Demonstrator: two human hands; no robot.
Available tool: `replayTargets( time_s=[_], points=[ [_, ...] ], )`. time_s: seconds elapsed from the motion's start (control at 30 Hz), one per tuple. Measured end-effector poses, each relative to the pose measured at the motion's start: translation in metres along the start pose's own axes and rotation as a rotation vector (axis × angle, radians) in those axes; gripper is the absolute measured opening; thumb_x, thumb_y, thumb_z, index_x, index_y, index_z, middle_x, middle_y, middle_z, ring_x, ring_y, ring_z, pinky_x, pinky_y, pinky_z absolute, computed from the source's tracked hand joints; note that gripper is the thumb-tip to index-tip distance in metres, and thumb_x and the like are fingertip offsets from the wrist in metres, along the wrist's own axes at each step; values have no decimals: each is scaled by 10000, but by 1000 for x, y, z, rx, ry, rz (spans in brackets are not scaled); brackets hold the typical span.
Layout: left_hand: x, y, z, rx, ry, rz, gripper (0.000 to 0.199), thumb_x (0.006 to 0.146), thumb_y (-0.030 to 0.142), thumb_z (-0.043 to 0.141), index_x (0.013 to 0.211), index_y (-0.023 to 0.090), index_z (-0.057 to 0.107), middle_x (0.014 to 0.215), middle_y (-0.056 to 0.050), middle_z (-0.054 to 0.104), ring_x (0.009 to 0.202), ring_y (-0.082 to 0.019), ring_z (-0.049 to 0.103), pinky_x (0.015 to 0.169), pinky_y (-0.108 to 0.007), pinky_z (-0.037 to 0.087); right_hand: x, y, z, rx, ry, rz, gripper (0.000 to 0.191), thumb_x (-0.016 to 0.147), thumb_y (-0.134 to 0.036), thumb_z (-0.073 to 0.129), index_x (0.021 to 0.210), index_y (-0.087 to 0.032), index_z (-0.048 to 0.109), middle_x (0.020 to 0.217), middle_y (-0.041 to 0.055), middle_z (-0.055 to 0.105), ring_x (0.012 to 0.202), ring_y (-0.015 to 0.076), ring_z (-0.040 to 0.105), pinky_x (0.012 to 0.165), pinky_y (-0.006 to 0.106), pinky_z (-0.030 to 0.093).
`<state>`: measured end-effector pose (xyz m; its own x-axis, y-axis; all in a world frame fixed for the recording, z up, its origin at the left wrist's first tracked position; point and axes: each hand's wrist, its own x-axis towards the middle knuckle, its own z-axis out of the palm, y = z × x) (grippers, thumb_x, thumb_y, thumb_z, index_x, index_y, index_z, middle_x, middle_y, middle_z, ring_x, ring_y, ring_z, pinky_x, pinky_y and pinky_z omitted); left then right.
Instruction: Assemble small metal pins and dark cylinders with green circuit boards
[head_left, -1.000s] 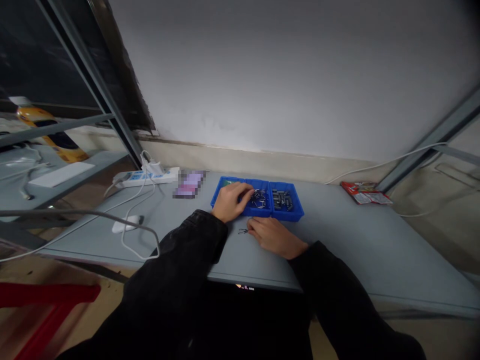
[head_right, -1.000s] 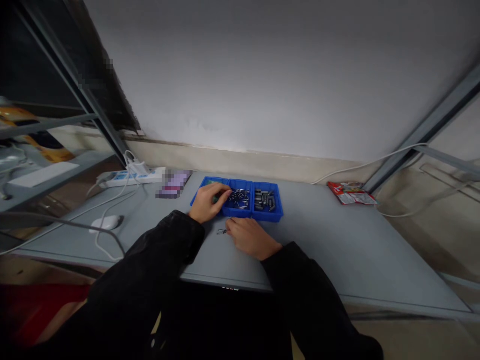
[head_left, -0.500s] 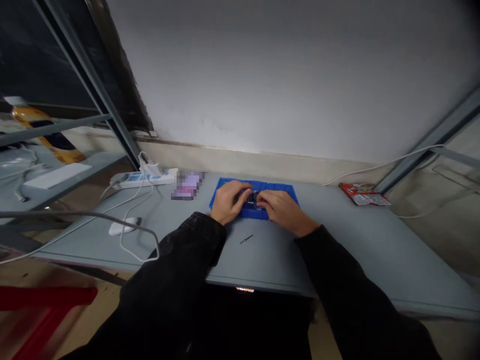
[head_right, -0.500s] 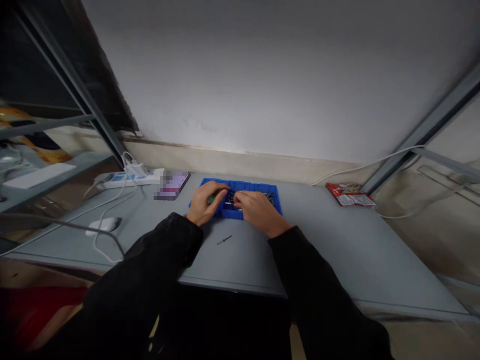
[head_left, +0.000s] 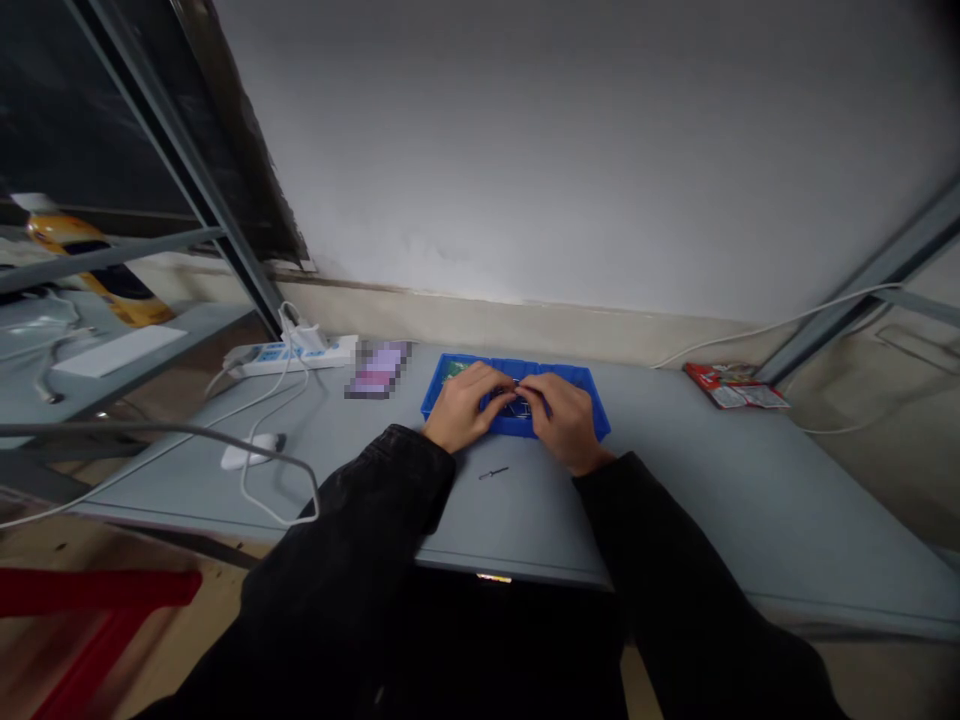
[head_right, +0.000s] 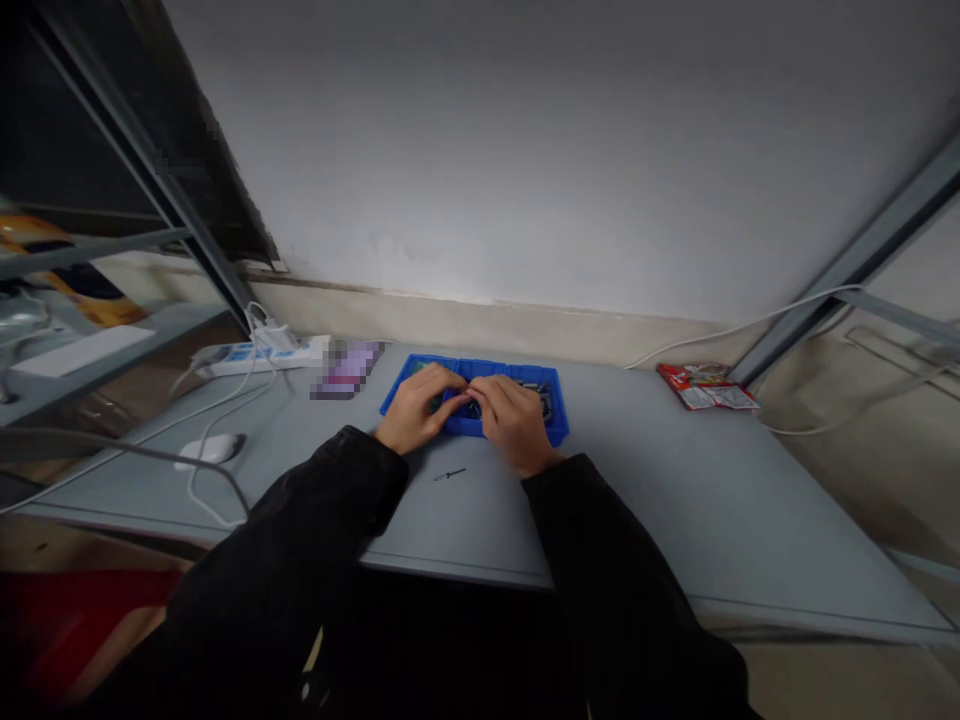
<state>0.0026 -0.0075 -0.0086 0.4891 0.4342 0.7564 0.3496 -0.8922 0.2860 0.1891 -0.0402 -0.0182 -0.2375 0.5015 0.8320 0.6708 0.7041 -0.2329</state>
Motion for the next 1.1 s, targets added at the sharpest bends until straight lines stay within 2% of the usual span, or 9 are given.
replayTargets(
  time_s=[0.17,0.27,0.4,0.53,0.77,0.93,1.1],
  points=[
    [-2,0,0,33,79,-24,122,957,259,579,972,166,658,897,-60,657,856,-185,587,807,-351,499,-2,-5,-2,53,-33,70,142,994,-280,522,1038,-194,627,899,56,680,846,179,638,801,320,513],
    [-2,1,0,7,103,-51,123,963,251,574,970,162,658,881,-53,662,805,-164,586,784,-334,503,0,-5,-3,54,-62,70,175,1004,-232,471,1053,-188,633,1001,81,671,958,201,623,879,352,500],
    [-1,2,0,-45,114,-43,97,953,220,593,965,152,662,919,-63,682,859,-163,614,814,-330,517,2,-2,-2,28,-92,59,197,1004,-218,468,1094,-183,640,1065,92,658,1036,224,599,943,391,479],
    [-2,1,1,-90,90,-44,99,953,209,600,953,155,683,935,-64,709,900,-163,651,853,-317,525,0,3,1,14,-97,43,188,1003,-220,485,1087,-189,650,1047,87,662,1006,228,601,920,399,477],
    [-4,-3,2,-47,112,-89,122,922,289,662,912,180,715,872,-29,733,805,-141,674,783,-270,532,-1,4,2,-3,-88,21,187,1011,-235,485,949,-199,658,936,61,676,906,217,609,839,385,465],
    [-5,-4,2,-24,75,-102,157,945,300,630,916,168,708,867,-33,723,799,-140,660,773,-274,519,-1,2,2,17,-71,21,174,1010,-220,476,995,-196,648,949,64,676,905,211,610,839,376,470],
    [-5,-5,2,-23,52,-91,149,960,284,607,955,169,702,912,-40,728,844,-148,667,802,-284,518,-2,1,3,49,-52,31,133,995,-210,500,962,-200,629,930,59,664,897,206,607,837,366,478]
  ],
)
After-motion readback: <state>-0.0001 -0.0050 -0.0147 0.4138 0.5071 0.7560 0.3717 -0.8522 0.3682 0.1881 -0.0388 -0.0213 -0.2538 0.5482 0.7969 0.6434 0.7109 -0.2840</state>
